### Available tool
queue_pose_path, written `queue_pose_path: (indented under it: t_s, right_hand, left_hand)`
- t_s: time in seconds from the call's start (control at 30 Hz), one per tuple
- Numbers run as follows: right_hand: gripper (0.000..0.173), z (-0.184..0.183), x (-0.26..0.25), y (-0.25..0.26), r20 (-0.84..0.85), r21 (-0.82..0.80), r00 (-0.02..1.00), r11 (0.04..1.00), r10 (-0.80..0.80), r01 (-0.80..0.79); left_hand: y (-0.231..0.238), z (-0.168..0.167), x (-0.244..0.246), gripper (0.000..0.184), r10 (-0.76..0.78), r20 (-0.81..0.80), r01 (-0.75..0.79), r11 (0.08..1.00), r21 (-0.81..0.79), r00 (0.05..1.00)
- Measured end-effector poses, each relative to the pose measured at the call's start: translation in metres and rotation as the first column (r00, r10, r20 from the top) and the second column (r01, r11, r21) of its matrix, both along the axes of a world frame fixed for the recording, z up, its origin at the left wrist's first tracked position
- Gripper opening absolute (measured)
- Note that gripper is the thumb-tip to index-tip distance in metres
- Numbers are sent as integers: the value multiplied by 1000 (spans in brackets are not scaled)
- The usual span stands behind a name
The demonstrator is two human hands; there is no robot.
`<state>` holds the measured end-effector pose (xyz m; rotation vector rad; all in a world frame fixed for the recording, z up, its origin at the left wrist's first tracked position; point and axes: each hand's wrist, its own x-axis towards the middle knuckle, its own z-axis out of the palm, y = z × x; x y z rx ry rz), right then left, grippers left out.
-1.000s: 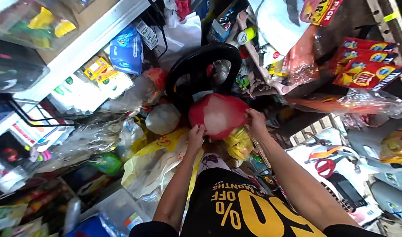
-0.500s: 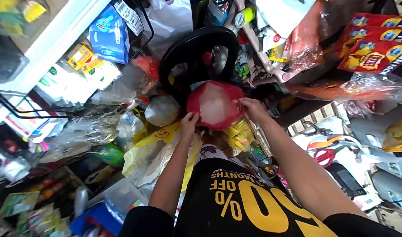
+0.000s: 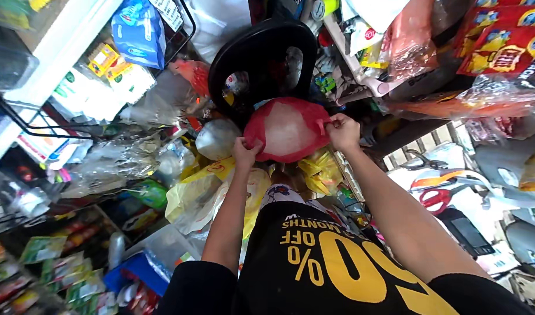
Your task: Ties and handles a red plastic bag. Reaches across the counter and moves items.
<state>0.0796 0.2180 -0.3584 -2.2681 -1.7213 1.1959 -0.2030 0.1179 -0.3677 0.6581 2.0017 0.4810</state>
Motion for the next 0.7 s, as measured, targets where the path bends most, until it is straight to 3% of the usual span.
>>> queue_pose_path:
  t_s: [0.07,0.17,0.23,0.3,0.37,0.43,0.5,0.6,0.7]
  right_hand:
    - [25,6,4,-3,91,-2,996,1000,13,-13]
    - [31,18,-1,-10,106,217,987,966,118,-139]
    - [30,28,-19,-16,-3,273,939,903,344,-330]
    - [33,25,-53,-26,-234,121,882,912,410,-392]
    - [48,7,-88,-32,-502,-189,849,938,163,-291]
    - [44,-6,-117,-35,-593,-393,799,901,-98,-181]
    - [32,-15,-130,-32,-566,-424,805,900,-178,-99]
    - [38,-21,-113,-20,-502,-545,772,835,-390,68]
    - [36,-28,-95,-15,-434,-604,712,765,-552,225]
  left_hand:
    - [-1,6,-3,55,-12,44,14,998,-58,999]
    - [5,16,1,46,1,85,0,1000,-15,996]
    - [10,22,7,37,-40,58,39,999,6,998]
    - [13,21,11,33,-61,72,60,998,18,996]
    - [16,18,15,31,-57,104,53,998,39,993]
    - [16,19,14,29,-62,102,56,997,57,993]
    - [13,19,5,29,-47,80,45,999,31,996]
    - [0,8,-23,31,12,-9,-12,997,-79,1000]
    - [-7,0,-34,31,-41,-152,24,994,-108,988]
